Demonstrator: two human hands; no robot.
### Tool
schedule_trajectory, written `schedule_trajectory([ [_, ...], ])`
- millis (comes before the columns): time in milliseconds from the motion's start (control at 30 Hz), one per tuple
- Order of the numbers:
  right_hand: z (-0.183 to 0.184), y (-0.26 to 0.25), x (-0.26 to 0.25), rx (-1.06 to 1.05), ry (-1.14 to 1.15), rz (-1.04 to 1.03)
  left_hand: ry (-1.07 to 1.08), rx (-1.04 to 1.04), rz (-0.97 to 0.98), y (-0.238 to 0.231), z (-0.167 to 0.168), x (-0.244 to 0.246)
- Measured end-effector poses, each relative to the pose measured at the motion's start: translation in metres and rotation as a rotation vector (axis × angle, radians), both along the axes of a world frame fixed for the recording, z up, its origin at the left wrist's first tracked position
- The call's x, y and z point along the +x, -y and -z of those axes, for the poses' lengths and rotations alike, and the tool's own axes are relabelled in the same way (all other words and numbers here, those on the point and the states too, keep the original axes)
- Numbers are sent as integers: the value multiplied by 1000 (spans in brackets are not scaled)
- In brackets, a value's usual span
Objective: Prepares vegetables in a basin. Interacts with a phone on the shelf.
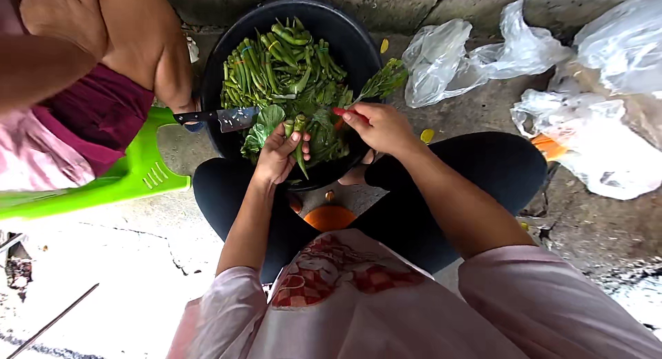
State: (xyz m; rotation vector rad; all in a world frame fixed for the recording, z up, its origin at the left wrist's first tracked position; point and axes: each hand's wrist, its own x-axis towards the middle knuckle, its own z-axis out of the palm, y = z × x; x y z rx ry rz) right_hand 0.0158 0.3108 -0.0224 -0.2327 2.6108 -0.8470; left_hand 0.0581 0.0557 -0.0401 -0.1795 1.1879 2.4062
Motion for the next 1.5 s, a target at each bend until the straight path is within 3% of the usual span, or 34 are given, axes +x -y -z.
schedule_trajectory([
  [333, -9, 6, -4, -172, -26, 173, 162, -17, -173, 5, -7, -6],
  [467, -26, 5, 1, -318, -36, 206, 255, -460, -100, -12, 3, -28],
  [567, -44, 3, 8, -450, -146, 176, 301, -753, 1, -37, 46, -48],
  [733, -61, -7, 13, -520, -308, 141, 436, -1088, 264, -83, 155, -59],
  [833, -65, -7, 13, -470, -327, 177, 412, -1256, 291, -104, 180, -51],
  [867, -65, -8, 13, -451, -330, 174, 411, -1266, 282, -111, 172, -51],
  [967, -63, -11, 11, -415, -334, 160, 544, -1186, 426, -128, 81, -78],
  [1000, -62, -11, 10, -415, -336, 158, 539, -1198, 420, -132, 67, -80],
  [1067, -61, -12, 10, -417, -340, 156, 534, -1229, 458, -132, 68, -80],
  [1133, -60, -14, 9, -406, -349, 158, 479, -1196, 499, -118, 108, -74],
  [1167, -61, -16, 9, -399, -362, 159, 389, -1188, 420, -108, 142, -60],
  [1233, -60, -19, 8, -387, -376, 159, 408, -1082, 392, -86, 164, -44],
  [1367, -56, -20, 12, -323, -304, 149, 541, -760, 169, -69, 117, -9],
  [1500, -49, -20, 19, -232, -254, 45, 197, -712, 82, -65, 38, 5],
])
